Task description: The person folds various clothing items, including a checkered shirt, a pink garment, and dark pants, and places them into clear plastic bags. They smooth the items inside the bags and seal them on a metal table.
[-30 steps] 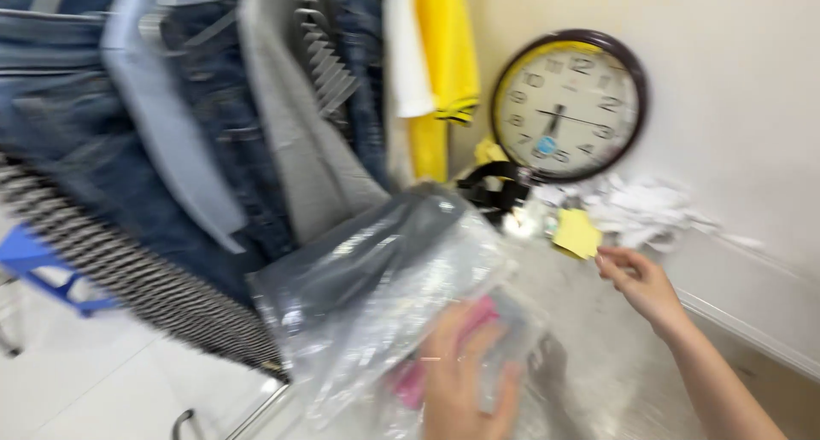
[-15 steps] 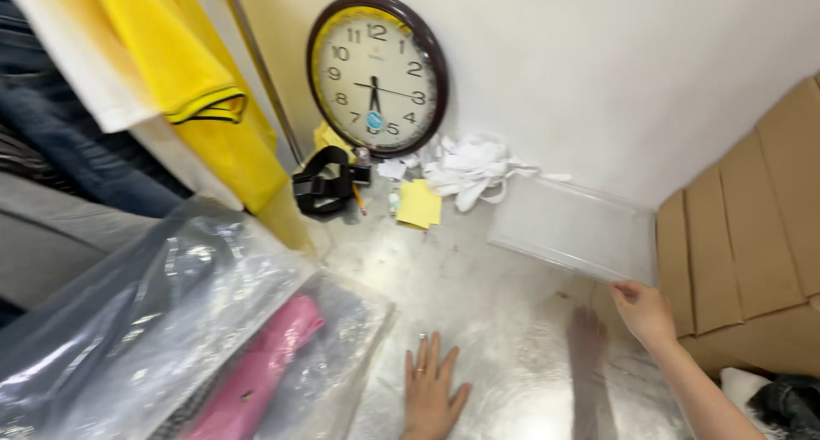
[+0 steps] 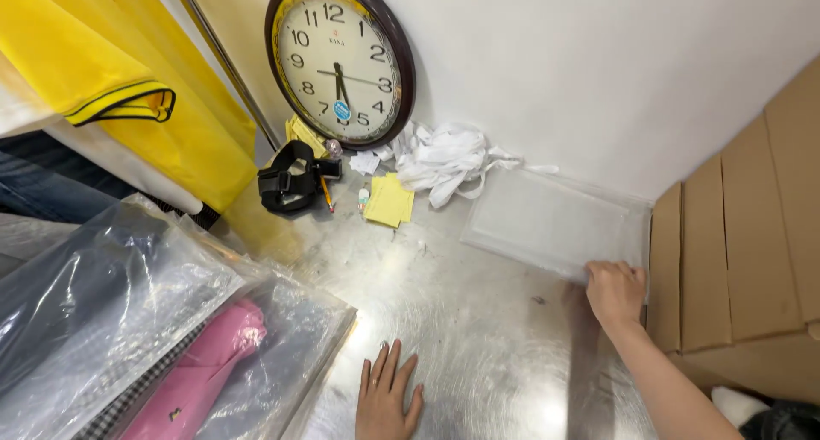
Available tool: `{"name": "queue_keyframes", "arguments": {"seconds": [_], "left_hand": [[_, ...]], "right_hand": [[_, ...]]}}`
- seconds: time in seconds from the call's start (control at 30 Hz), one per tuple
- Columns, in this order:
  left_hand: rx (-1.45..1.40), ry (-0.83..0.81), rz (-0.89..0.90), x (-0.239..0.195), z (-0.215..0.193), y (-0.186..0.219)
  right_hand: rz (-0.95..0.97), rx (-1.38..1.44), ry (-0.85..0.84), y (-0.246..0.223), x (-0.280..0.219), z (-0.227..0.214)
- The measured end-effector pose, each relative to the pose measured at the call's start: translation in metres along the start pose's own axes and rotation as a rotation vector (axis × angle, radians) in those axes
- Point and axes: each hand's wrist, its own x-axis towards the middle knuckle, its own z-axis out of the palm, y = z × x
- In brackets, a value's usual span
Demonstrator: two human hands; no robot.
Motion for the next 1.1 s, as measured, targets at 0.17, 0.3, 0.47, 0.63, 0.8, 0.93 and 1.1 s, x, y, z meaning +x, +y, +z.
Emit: {"name": "queue_keyframes", "arguments": {"seconds": [0.17,0.3,0.47,0.63,0.8,0.93,1.1], "left_hand": [[0.002,-0.019,-0.002,0.001,-0.009,0.009],[-0.226,-0.204,-0.234,-0.001,-0.03,0.035],[-0.344,-0.478,-0.258,-0.041,-0.035,0.041],[-0.125,-0.156,0.246,-0.098,-0.021,0.014],[-0.157,-0.304,0.292,-0.102,-0.042,0.003],[-0.178,-0.437,0.291,-0.101,-0.049,-0.005],[-0.139,-0.564,0.279,-0.103,-0.075,-0.004]], "right_hand": [[-0.028,0.134,-0.091,-0.055,-0.075,-0.059],[-0.246,0.699,-0.264,-0.118,-0.233,-0.057],[-0.457,1.102,-0.27,-0.172,-0.362,-0.027],[0.596,0.4,-0.181,-0.132,-0.373,-0.083],[0.784,0.546,-0.361,-0.129,-0.378,-0.125],[0.66,0.34,-0.242,-0.154,-0.406,-0.104],[0.707,0.323,-0.075,-0.175,-0.415,-0.101]]}}
